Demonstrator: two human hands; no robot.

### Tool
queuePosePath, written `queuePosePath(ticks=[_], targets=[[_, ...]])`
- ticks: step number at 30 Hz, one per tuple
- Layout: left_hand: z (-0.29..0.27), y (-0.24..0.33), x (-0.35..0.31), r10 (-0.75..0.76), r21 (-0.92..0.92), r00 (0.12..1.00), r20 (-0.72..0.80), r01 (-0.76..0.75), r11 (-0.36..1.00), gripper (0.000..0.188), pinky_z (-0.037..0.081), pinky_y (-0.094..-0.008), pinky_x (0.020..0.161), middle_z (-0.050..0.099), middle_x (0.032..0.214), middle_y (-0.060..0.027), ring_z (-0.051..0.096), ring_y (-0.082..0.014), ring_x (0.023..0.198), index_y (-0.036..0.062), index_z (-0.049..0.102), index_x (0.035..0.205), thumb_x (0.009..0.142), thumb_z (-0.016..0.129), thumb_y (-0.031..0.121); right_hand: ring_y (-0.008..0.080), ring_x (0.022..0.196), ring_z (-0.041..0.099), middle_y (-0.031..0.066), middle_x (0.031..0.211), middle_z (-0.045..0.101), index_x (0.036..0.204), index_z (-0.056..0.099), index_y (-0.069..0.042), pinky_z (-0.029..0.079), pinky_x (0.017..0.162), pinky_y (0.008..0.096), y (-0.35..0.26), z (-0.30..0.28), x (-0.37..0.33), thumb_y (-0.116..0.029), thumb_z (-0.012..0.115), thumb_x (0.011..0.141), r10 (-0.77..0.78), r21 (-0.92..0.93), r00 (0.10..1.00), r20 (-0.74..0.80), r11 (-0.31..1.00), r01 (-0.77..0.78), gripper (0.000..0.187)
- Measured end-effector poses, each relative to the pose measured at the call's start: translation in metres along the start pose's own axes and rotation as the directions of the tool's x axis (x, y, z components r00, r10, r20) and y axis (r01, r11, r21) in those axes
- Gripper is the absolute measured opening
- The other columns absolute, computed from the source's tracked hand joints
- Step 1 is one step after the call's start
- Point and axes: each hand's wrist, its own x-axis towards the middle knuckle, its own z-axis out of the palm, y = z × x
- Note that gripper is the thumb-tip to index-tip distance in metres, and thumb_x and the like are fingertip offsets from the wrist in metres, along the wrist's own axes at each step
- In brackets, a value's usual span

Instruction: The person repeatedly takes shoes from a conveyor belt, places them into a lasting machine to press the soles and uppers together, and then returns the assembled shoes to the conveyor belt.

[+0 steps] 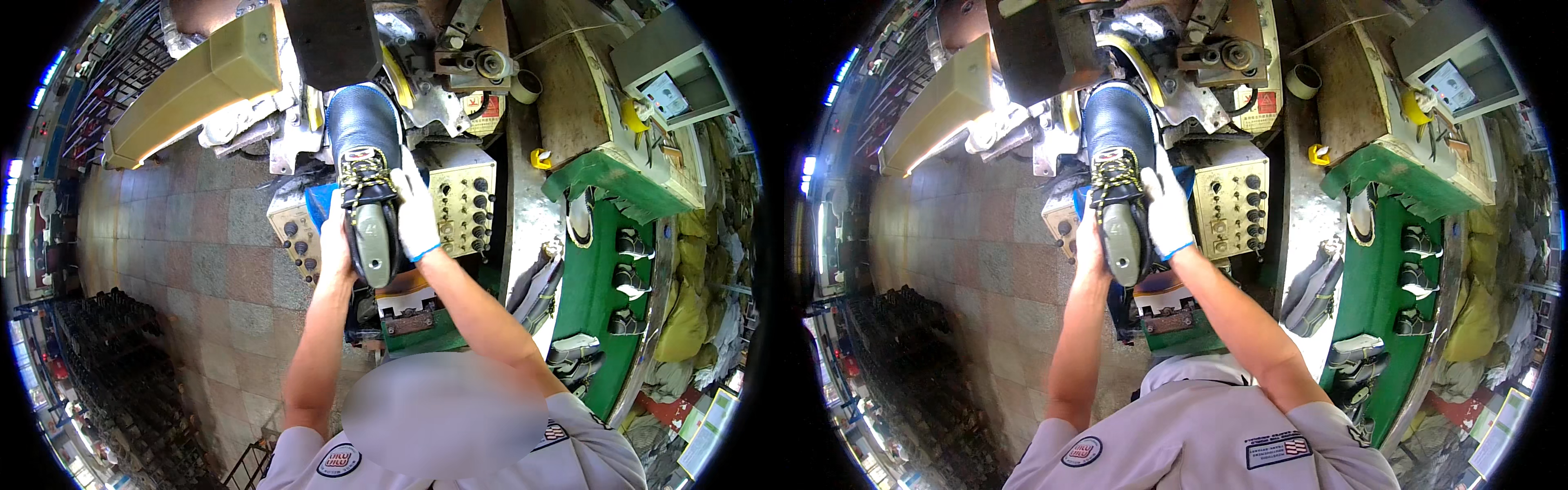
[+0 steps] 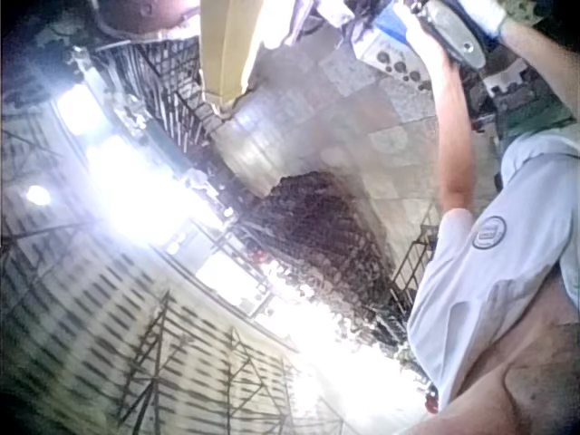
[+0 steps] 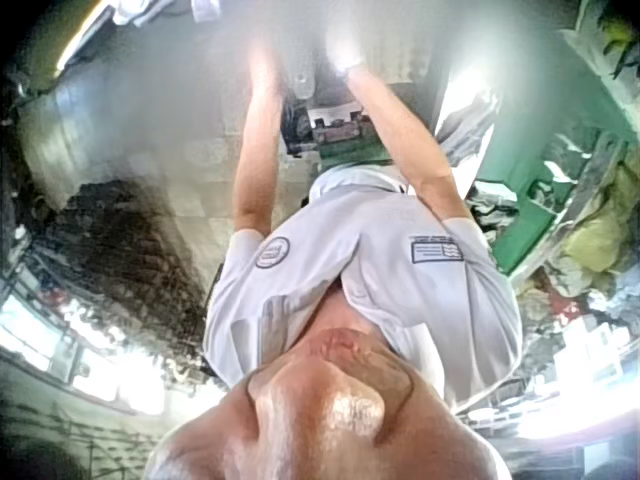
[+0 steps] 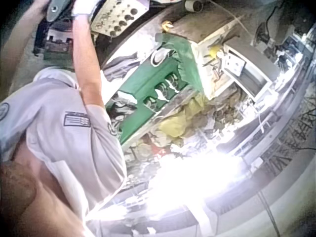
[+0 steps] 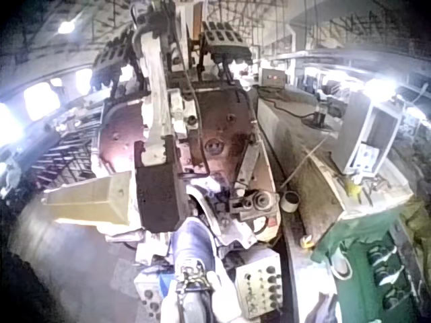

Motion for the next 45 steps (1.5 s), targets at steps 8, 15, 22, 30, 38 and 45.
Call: queuePosePath(ticks=[8, 15, 22, 30, 38, 45], targets=[[0.000, -0.003, 0.009, 0.046, 0.024, 0.998, 0.038, -0.047, 0.999, 0.042, 0.056, -0.0322, 0.084, 0.071, 0.111, -0.0090, 0.069, -0.0166, 0.096, 0.0033, 0.063, 0.125, 0.108, 0.039, 0.033, 0.0173, 0.113, 0.058, 0.0140, 0.130, 0.064, 0.141, 0.054, 0.002, 0.046, 0.100, 0.0311, -0.011, 0.001, 0.001, -0.023, 0.060, 0.102, 0.072, 0.040, 0.994, -0.082, 0.997, -0.069, 0.048], [0.004, -0.005, 0.013, 0.071, 0.041, 0.996, 0.050, -0.074, 0.996, 0.051, 0.056, -0.0311, 0.078, 0.072, 0.105, -0.0074, 0.069, -0.0152, 0.088, 0.0022, 0.066, 0.120, 0.107, 0.043, 0.046, 0.0129, 0.095, 0.061, 0.0088, 0.110, 0.071, 0.122, 0.068, 0.004, 0.049, 0.086, 0.0275, 0.004, -0.001, 0.009, -0.026, 0.062, 0.101, 0.157, 0.055, 0.977, -0.146, 0.987, -0.150, 0.037], [-0.006, -0.012, 0.020, 0.113, 0.151, 0.992, 0.049, -0.119, 0.981, 0.050, 0.055, -0.0301, 0.075, 0.072, 0.101, -0.0084, 0.068, -0.0140, 0.085, 0.0012, 0.067, 0.118, 0.108, 0.043, 0.044, 0.0144, 0.103, 0.061, 0.0119, 0.117, 0.070, 0.130, 0.062, 0.007, 0.048, 0.093, 0.0279, 0.013, -0.003, 0.006, -0.027, 0.064, 0.100, 0.188, 0.133, 0.975, -0.114, 0.976, -0.173, 0.045], [-0.009, -0.021, 0.026, 0.222, 0.156, 0.969, 0.104, -0.236, 0.959, 0.048, 0.054, -0.0280, 0.078, 0.071, 0.103, -0.0076, 0.066, -0.0127, 0.086, -0.0005, 0.065, 0.119, 0.110, 0.038, 0.037, 0.0135, 0.100, 0.060, 0.0102, 0.115, 0.069, 0.129, 0.062, 0.007, 0.049, 0.090, 0.0278, 0.002, -0.005, 0.009, -0.025, 0.063, 0.100, 0.129, 0.037, 0.989, -0.070, 0.991, -0.127, 0.043], [-0.017, -0.023, 0.030, 0.207, 0.108, 0.971, 0.120, -0.220, 0.969, 0.048, 0.052, -0.0268, 0.078, 0.070, 0.102, -0.0041, 0.063, -0.0117, 0.084, 0.0002, 0.067, 0.114, 0.110, 0.037, 0.038, 0.0167, 0.105, 0.061, 0.0134, 0.117, 0.070, 0.130, 0.062, 0.007, 0.047, 0.094, 0.0299, 0.003, -0.015, 0.008, -0.035, 0.064, 0.099, 0.046, -0.150, 0.997, -0.068, 0.987, -0.056, 0.052], [-0.160, -0.128, -0.037, 0.253, 0.987, 0.966, 0.057, -0.093, 0.134, 0.095, 0.039, -0.0453, 0.112, 0.050, 0.142, -0.0316, 0.049, -0.0421, 0.133, -0.0080, 0.036, 0.148, 0.080, 0.077, 0.045, 0.0331, 0.101, 0.070, 0.0222, 0.129, 0.062, 0.146, 0.039, 0.008, 0.063, 0.071, 0.0369, -0.002, -0.129, -0.059, -0.021, 0.062, 0.098, 0.179, 0.241, 0.974, -0.139, 0.960, -0.142, 0.061]])
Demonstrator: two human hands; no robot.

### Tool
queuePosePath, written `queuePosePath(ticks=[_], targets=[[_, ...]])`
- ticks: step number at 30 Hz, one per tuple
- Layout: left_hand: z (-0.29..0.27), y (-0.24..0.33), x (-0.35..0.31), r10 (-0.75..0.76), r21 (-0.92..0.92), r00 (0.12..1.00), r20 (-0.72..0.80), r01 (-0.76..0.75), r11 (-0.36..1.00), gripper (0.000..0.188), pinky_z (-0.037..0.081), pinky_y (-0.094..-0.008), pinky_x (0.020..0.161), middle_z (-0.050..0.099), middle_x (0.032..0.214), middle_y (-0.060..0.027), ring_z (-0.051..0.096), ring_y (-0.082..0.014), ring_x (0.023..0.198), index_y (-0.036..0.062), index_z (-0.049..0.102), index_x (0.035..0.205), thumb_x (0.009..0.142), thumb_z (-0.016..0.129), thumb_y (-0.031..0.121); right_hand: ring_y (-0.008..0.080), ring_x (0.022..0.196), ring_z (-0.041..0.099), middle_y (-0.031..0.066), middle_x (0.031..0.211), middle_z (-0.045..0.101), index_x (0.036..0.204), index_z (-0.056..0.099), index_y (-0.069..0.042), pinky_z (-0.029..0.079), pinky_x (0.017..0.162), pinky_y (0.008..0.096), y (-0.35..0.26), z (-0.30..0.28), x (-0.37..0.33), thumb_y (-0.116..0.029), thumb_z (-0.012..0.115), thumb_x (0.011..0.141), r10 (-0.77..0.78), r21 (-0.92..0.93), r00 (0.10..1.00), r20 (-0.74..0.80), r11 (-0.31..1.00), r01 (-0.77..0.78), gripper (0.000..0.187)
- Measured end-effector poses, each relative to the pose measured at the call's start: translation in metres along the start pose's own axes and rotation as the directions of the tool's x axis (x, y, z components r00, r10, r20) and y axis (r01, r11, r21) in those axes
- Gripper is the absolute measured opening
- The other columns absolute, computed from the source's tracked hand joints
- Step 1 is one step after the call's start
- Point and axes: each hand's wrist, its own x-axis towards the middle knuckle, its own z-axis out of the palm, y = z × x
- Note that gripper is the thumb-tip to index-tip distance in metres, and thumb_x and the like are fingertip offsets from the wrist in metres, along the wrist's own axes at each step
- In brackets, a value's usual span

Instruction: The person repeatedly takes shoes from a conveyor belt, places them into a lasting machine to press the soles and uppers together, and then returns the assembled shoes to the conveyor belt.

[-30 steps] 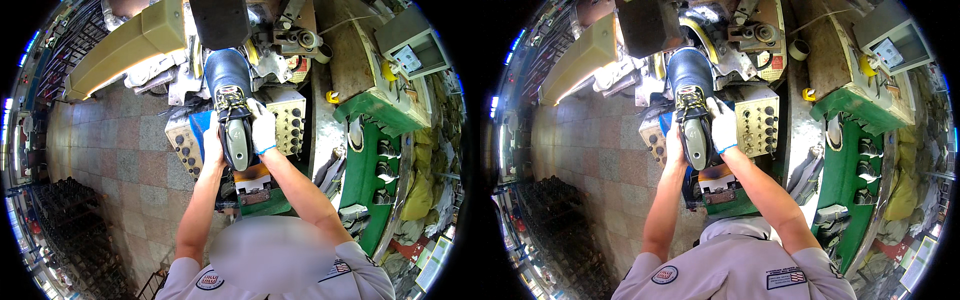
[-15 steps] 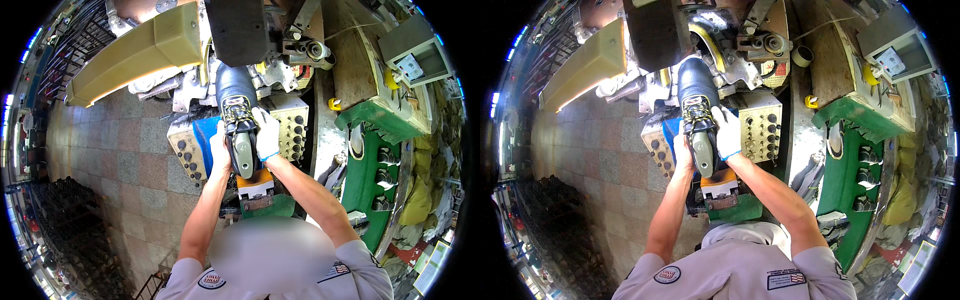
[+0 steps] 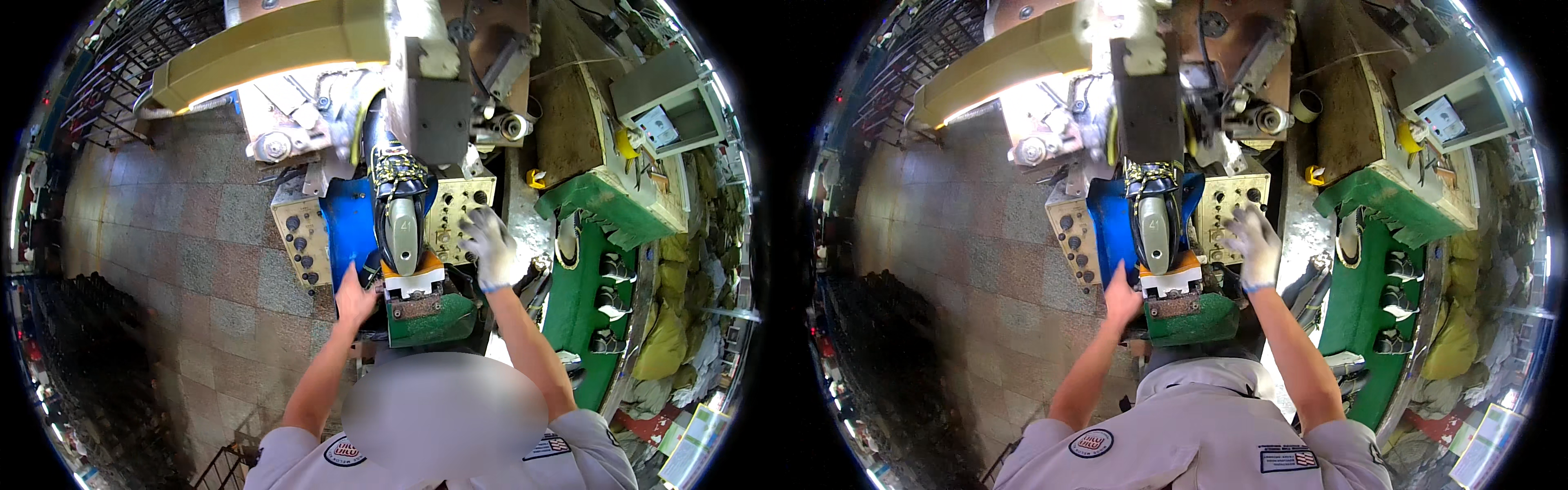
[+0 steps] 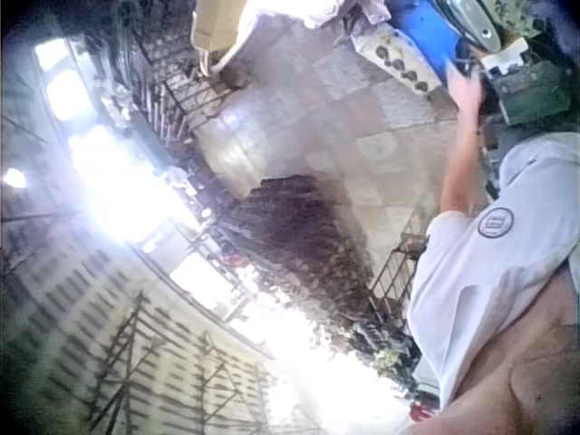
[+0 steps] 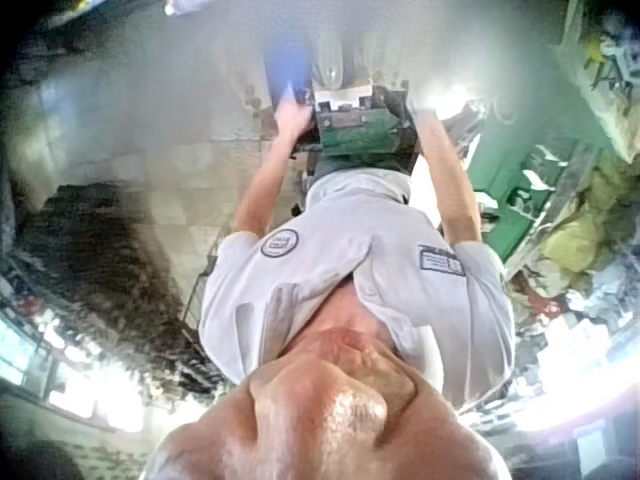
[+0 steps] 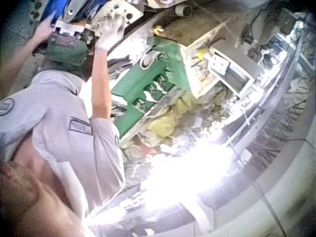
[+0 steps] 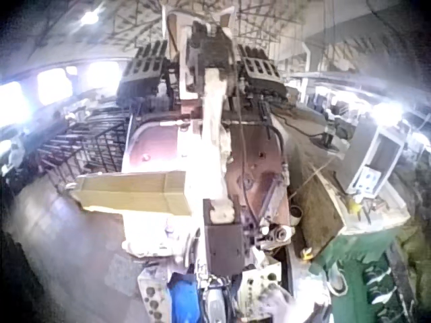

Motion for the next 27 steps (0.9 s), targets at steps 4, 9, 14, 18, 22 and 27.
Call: queuePosePath(ticks=[4, 9, 14, 18, 22, 27], targets=[[0.055, -0.048, -0.042, 0.223, 0.282, 0.974, -0.023, -0.208, 0.937, 0.115, 0.026, -0.0536, 0.119, 0.030, 0.154, -0.0320, 0.029, -0.0474, 0.143, -0.0090, 0.020, 0.151, 0.065, 0.089, 0.025, 0.0316, 0.100, 0.070, 0.0243, 0.128, 0.062, 0.146, 0.038, 0.009, 0.062, 0.069, 0.0352, -0.002, -0.061, -0.042, -0.025, 0.063, 0.099, 0.084, -0.126, 0.978, -0.193, 0.986, -0.109, 0.063], [0.045, -0.044, -0.025, 0.171, 0.159, 0.984, -0.057, -0.160, 0.974, 0.098, 0.040, -0.0485, 0.108, 0.046, 0.141, -0.0286, 0.046, -0.0443, 0.131, -0.0068, 0.035, 0.144, 0.064, 0.085, 0.019, 0.0320, 0.097, 0.071, 0.0243, 0.126, 0.063, 0.145, 0.039, 0.009, 0.060, 0.069, 0.0369, -0.005, -0.064, -0.045, -0.025, 0.063, 0.099, 0.091, -0.189, 0.986, -0.137, 0.975, -0.116, 0.062], [-0.018, -0.031, -0.044, -0.184, -0.319, 0.976, 0.117, 0.213, 0.924, 0.065, 0.055, -0.0422, 0.084, 0.074, 0.099, -0.0190, 0.071, -0.0357, 0.091, -0.0023, 0.064, 0.119, 0.066, 0.085, 0.028, 0.0347, 0.104, 0.069, 0.0251, 0.128, 0.062, 0.146, 0.038, 0.008, 0.060, 0.075, 0.0403, -0.021, -0.046, -0.042, -0.022, 0.061, 0.100, 0.102, -0.100, 0.995, 0.018, 0.990, -0.100, 0.060], [-0.114, -0.001, -0.094, -0.307, -0.799, 0.911, 0.276, 0.395, 0.454, 0.050, 0.059, -0.0361, 0.074, 0.071, 0.096, -0.0120, 0.071, -0.0235, 0.082, -0.0025, 0.067, 0.112, 0.068, 0.085, 0.013, 0.0350, 0.106, 0.068, 0.0255, 0.130, 0.061, 0.143, 0.041, 0.008, 0.061, 0.080, 0.0404, -0.046, -0.037, -0.070, -0.021, 0.063, 0.097, 0.094, -0.006, 0.985, 0.145, 0.996, -0.094, 0.058], [-0.152, 0.031, -0.129, -0.112, -0.963, 0.963, 0.247, 0.257, 0.083, 0.066, 0.061, -0.0409, 0.082, 0.070, 0.109, -0.0198, 0.072, -0.0308, 0.090, -0.0074, 0.061, 0.124, 0.064, 0.079, 0.013, 0.0361, 0.115, 0.065, 0.0283, 0.135, 0.057, 0.148, 0.034, 0.008, 0.059, 0.092, 0.0424, -0.058, 0.006, -0.104, -0.045, 0.068, 0.093, 0.128, -0.089, 0.926, 0.356, 0.991, -0.103, 0.084], [-0.060, 0.078, -0.124, 0.139, -0.963, 0.954, 0.264, 0.268, -0.005, 0.046, 0.056, -0.0375, 0.085, 0.070, 0.110, -0.0155, 0.069, -0.0262, 0.092, -0.0046, 0.066, 0.114, 0.078, 0.071, 0.023, 0.0270, 0.114, 0.064, 0.0170, 0.127, 0.063, 0.137, 0.049, 0.006, 0.054, 0.095, 0.0382, -0.036, 0.028, -0.126, -0.036, 0.071, 0.090, -0.028, 0.137, 0.895, 0.446, 0.990, -0.038, 0.067]])
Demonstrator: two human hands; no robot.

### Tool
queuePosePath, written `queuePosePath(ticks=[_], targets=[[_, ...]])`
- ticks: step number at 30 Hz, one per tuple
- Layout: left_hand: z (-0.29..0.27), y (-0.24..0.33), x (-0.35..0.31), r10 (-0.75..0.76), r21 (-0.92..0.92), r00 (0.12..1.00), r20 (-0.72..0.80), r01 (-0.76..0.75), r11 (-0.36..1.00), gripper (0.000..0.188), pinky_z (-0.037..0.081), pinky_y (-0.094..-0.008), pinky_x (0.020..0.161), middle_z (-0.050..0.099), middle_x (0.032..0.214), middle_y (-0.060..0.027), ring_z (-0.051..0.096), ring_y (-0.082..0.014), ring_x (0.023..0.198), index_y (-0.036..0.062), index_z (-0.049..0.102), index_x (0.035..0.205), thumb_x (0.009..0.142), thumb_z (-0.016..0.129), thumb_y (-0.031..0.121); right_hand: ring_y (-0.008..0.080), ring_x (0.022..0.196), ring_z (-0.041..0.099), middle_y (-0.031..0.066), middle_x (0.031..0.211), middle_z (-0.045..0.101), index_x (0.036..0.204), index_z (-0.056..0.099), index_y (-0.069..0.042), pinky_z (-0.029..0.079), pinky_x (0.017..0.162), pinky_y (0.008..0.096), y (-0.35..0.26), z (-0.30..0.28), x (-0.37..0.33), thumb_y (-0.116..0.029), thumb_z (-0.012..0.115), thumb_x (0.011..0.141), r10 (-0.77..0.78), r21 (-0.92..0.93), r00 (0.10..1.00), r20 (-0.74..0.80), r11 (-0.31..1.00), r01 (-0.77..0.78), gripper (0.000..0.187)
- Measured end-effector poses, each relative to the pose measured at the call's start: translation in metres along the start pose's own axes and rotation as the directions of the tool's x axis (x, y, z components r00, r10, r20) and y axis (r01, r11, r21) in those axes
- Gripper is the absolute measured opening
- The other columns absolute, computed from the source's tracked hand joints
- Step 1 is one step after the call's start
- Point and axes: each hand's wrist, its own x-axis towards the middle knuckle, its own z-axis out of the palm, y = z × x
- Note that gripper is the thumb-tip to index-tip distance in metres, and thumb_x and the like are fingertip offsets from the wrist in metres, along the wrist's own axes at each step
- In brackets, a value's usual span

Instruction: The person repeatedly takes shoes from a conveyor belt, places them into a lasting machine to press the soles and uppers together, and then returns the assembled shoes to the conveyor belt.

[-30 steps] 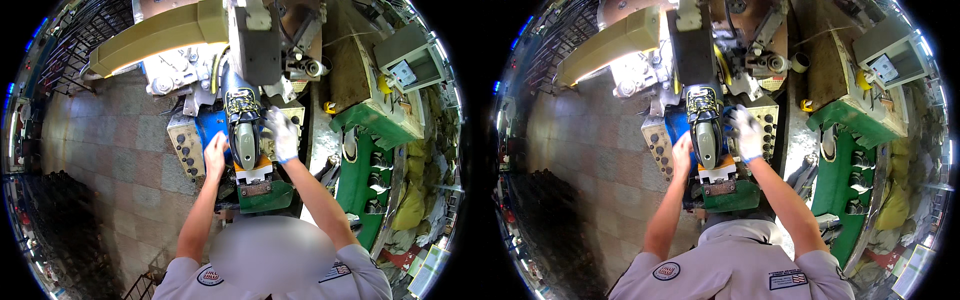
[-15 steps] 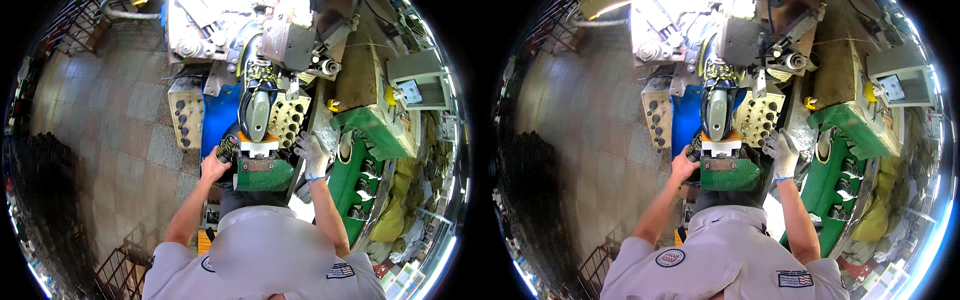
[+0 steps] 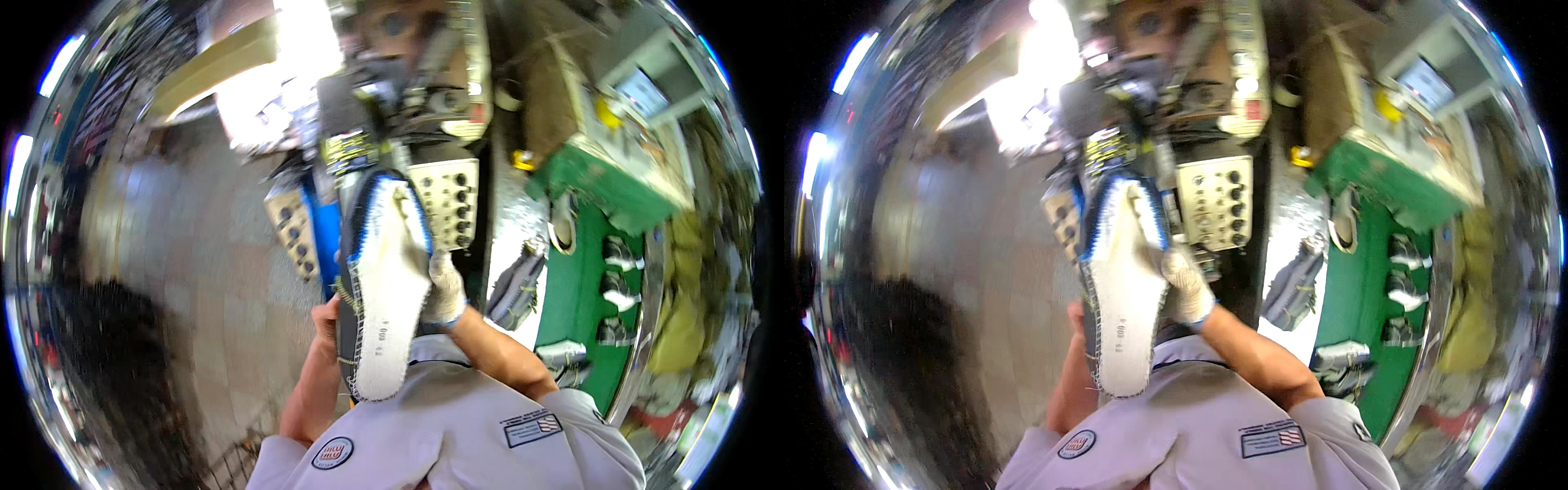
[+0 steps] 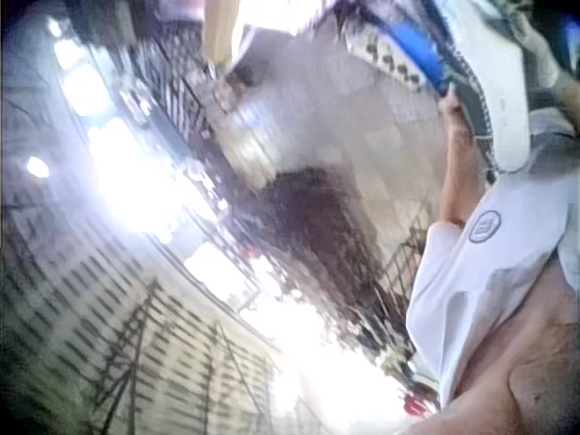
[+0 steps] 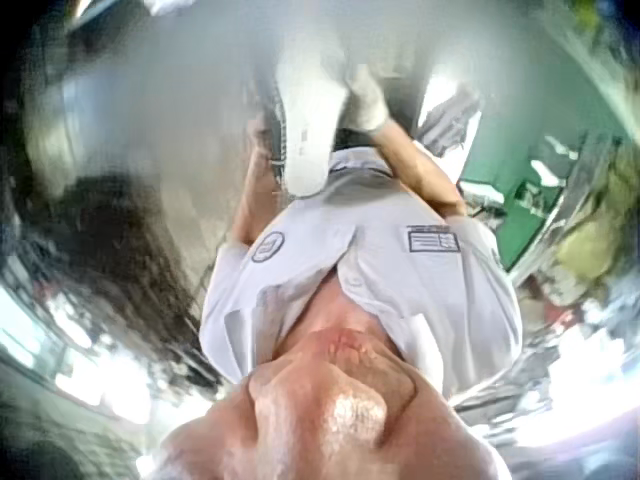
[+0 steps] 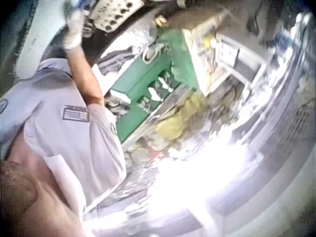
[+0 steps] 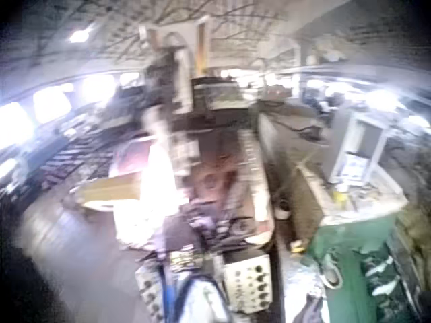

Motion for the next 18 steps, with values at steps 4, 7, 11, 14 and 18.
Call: queuePosePath(ticks=[4, 7, 11, 14, 18], targets=[[0.111, 0.000, 0.042, 0.119, 0.585, 0.992, 0.052, -0.126, 0.801, 0.050, 0.050, -0.0275, 0.081, 0.071, 0.105, -0.0085, 0.065, -0.0135, 0.090, -0.0041, 0.069, 0.107, 0.098, 0.064, 0.044, 0.0215, 0.103, 0.067, 0.0158, 0.120, 0.066, 0.126, 0.057, 0.003, 0.058, 0.084, 0.0330, -0.073, -0.047, -0.003, -0.025, 0.072, 0.085, 0.213, 0.308, 0.952, -0.221, 0.941, -0.139, 0.052], [0.188, -0.033, 0.081, 0.194, 0.438, 0.948, 0.254, -0.291, 0.851, 0.056, 0.045, -0.0310, 0.096, 0.066, 0.125, -0.0125, 0.063, -0.0178, 0.111, -0.0078, 0.066, 0.119, 0.097, 0.065, 0.044, 0.0220, 0.098, 0.069, 0.0148, 0.116, 0.068, 0.136, 0.052, 0.002, 0.056, 0.090, 0.0358, -0.118, -0.072, -0.020, -0.027, 0.071, 0.079, 0.001, 0.137, 0.980, -0.199, 0.990, 0.027, 0.067], [0.250, -0.101, 0.113, -0.288, 0.668, 0.917, 0.275, 0.034, 0.744, 0.035, 0.047, -0.0285, 0.085, 0.069, 0.108, -0.0083, 0.061, -0.0134, 0.093, -0.0046, 0.067, 0.112, 0.088, 0.075, 0.021, 0.0182, 0.119, 0.058, 0.0120, 0.133, 0.060, 0.148, 0.043, 0.003, 0.044, 0.105, 0.0309, -0.128, -0.145, -0.070, -0.028, 0.073, 0.078, -0.076, 0.072, 0.958, -0.276, 0.993, 0.099, 0.082], [0.276, -0.173, 0.121, -0.424, 0.785, 0.841, 0.337, -0.003, 0.619, 0.040, 0.047, -0.0265, 0.080, 0.069, 0.100, -0.0063, 0.060, -0.0119, 0.088, -0.0031, 0.067, 0.110, 0.090, 0.077, 0.029, 0.0166, 0.114, 0.059, 0.0107, 0.132, 0.061, 0.150, 0.042, 0.003, 0.046, 0.101, 0.0293, -0.133, -0.202, -0.122, -0.026, 0.072, 0.081, -0.149, 0.017, 0.885, -0.442, 0.985, 0.174, 0.081], [0.298, -0.265, 0.108, -0.675, 0.910, 0.663, 0.324, -0.024, 0.413, 0.068, 0.049, -0.0312, 0.095, 0.066, 0.121, -0.0183, 0.063, -0.0220, 0.110, -0.0089, 0.054, 0.134, 0.089, 0.079, 0.035, 0.0149, 0.096, 0.066, 0.0089, 0.113, 0.069, 0.143, 0.050, 0.004, 0.053, 0.088, 0.0292, -0.136, -0.297, -0.220, -0.020, 0.072, 0.083, -0.047, 0.030, 0.711, -0.702, 0.995, 0.096, 0.068]])
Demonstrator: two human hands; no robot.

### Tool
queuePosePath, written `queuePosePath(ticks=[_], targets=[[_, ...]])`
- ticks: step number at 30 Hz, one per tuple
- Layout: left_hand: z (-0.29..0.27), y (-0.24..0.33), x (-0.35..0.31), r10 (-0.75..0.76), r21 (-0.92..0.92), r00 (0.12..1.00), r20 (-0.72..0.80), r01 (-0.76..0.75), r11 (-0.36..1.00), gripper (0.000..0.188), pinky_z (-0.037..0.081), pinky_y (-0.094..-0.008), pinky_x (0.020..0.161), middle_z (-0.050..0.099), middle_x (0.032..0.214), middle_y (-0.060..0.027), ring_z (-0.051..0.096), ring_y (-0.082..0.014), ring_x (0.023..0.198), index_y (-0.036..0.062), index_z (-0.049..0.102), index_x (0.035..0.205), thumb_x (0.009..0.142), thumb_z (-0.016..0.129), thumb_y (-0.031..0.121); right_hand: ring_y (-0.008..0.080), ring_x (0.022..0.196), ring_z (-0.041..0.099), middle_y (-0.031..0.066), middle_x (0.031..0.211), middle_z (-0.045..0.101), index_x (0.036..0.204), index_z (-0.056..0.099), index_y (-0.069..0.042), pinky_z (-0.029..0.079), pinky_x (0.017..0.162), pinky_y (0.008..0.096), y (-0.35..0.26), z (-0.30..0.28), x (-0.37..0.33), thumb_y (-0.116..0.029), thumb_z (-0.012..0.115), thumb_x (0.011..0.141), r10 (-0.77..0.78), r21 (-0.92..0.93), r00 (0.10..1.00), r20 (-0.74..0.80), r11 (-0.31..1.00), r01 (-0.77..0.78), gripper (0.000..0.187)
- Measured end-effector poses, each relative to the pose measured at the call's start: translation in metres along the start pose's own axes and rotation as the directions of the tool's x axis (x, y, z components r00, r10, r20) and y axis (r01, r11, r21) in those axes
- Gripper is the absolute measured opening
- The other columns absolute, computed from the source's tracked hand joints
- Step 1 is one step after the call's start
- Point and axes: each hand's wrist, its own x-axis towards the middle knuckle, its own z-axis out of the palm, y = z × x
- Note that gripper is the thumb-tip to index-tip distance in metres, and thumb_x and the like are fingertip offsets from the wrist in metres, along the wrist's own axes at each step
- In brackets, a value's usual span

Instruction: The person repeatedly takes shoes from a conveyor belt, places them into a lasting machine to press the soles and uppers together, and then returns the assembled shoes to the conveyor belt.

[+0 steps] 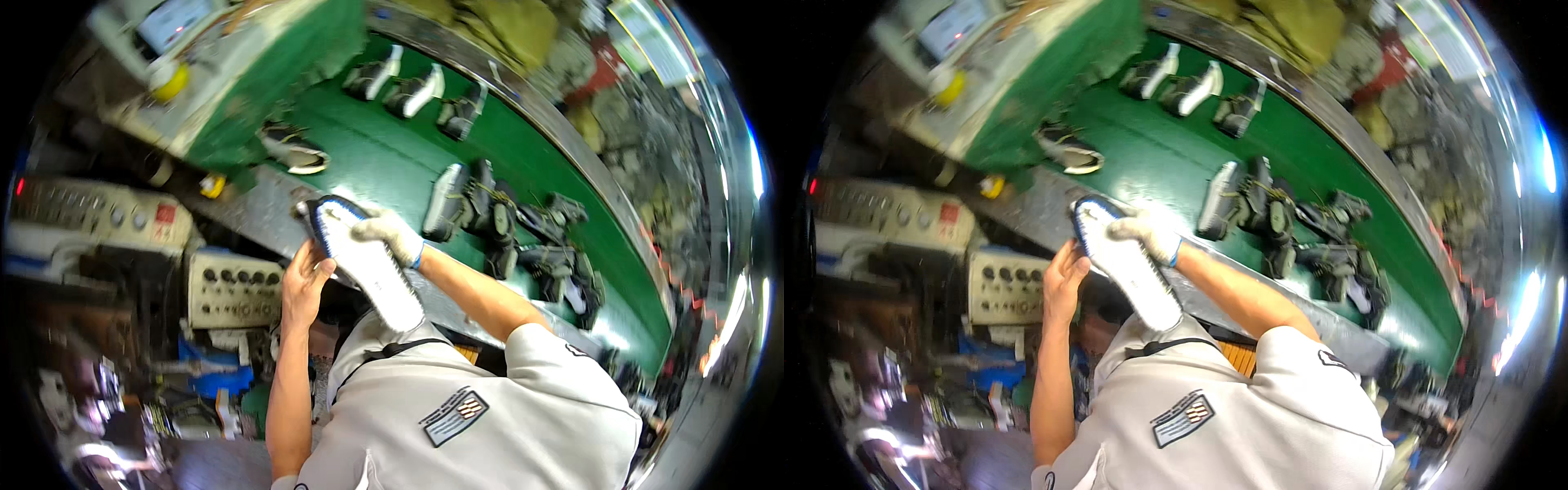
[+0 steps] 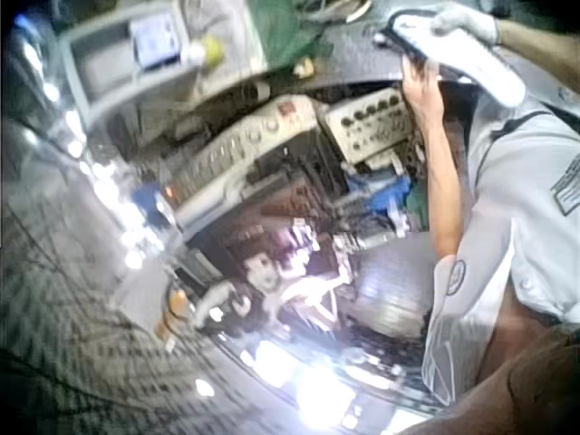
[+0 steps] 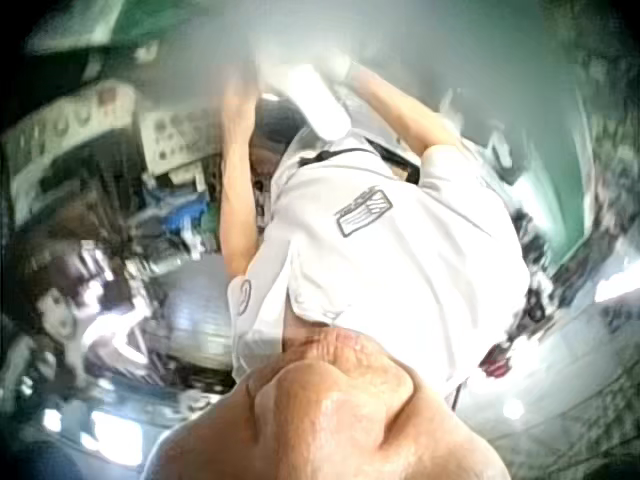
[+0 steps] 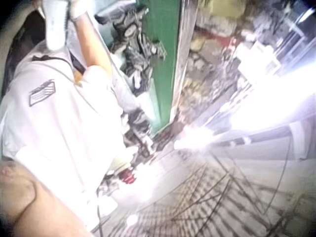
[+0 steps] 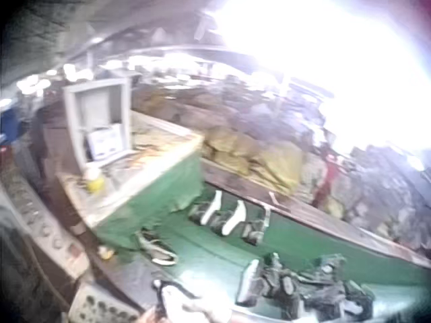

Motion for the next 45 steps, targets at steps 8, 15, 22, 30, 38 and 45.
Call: queuePosePath(ticks=[8, 15, 22, 30, 38, 45], targets=[[0.013, -0.035, 0.052, -0.316, 0.285, 0.949, 0.004, 0.302, 0.910, 0.044, 0.049, -0.0314, 0.099, 0.069, 0.120, -0.0171, 0.065, -0.0210, 0.112, -0.0073, 0.060, 0.129, 0.092, 0.073, 0.013, 0.0338, 0.114, 0.066, 0.0216, 0.123, 0.068, 0.129, 0.064, 0.000, 0.051, 0.098, 0.0413, -0.077, -0.256, -0.033, -0.070, 0.059, 0.085, -0.085, -0.612, 0.611, -0.787, 0.221, -0.759, 0.082], [0.011, -0.067, 0.068, -0.322, 0.270, 0.943, -0.083, 0.332, 0.904, 0.035, 0.050, -0.0309, 0.095, 0.071, 0.110, -0.0106, 0.066, -0.0176, 0.105, -0.0058, 0.065, 0.121, 0.093, 0.072, 0.013, 0.0377, 0.108, 0.068, 0.0239, 0.113, 0.070, 0.113, 0.069, 0.000, 0.053, 0.093, 0.0457, -0.067, -0.407, 0.069, -0.051, 0.068, 0.082, -0.352, -0.559, 0.459, -0.816, 0.279, -0.781, 0.060], [-0.008, -0.113, 0.041, -0.466, 0.257, 0.848, -0.253, 0.523, 0.813, 0.035, 0.055, -0.0307, 0.078, 0.073, 0.098, -0.0140, 0.071, -0.0198, 0.089, -0.0091, 0.064, 0.118, 0.093, 0.073, 0.014, 0.0334, 0.111, 0.067, 0.0227, 0.118, 0.070, 0.129, 0.061, 0.002, 0.051, 0.096, 0.0383, -0.051, -0.527, 0.205, -0.047, 0.081, 0.078, -0.268, -0.362, 0.251, -0.930, 0.780, -0.510, 0.074], [0.014, -0.104, 0.055, -0.521, 0.128, 0.831, -0.195, 0.549, 0.826, 0.031, 0.055, -0.0296, 0.076, 0.074, 0.100, -0.0131, 0.072, -0.0190, 0.088, -0.0065, 0.066, 0.119, 0.095, 0.070, 0.013, 0.0239, 0.090, 0.070, 0.0095, 0.109, 0.071, 0.124, 0.063, -0.001, 0.057, 0.085, 0.0408, -0.038, -0.502, 0.159, -0.014, 0.078, 0.087, -0.075, 0.203, 0.687, -0.723, 0.927, 0.314, 0.042], [-0.002, 0.042, 0.097, -0.136, 0.112, 0.980, -0.146, 0.153, 0.982, 0.037, 0.052, -0.0305, 0.093, 0.072, 0.114, -0.0122, 0.068, -0.0182, 0.107, -0.0044, 0.064, 0.126, 0.096, 0.068, 0.016, 0.0390, 0.125, 0.056, 0.0219, 0.137, 0.058, 0.145, 0.047, -0.003, 0.043, 0.110, 0.0546, 0.001, -0.183, 0.074, -0.072, 0.059, 0.084, -0.002, 0.987, 0.988, 0.153, 0.045, -0.153, 0.093], [-0.101, 0.144, 0.041, 0.093, 0.089, 0.982, -0.162, -0.079, 0.993, 0.069, 0.052, -0.0363, 0.095, 0.070, 0.120, -0.0163, 0.067, -0.0223, 0.111, -0.0061, 0.064, 0.127, 0.105, 0.040, 0.055, 0.0226, 0.106, 0.067, 0.0148, 0.121, 0.067, 0.134, 0.055, 0.007, 0.055, 0.094, 0.0374, -0.015, 0.045, 0.064, -0.034, 0.088, 0.068, 0.053, 0.190, 0.907, 0.418, 0.971, -0.145, 0.084]])
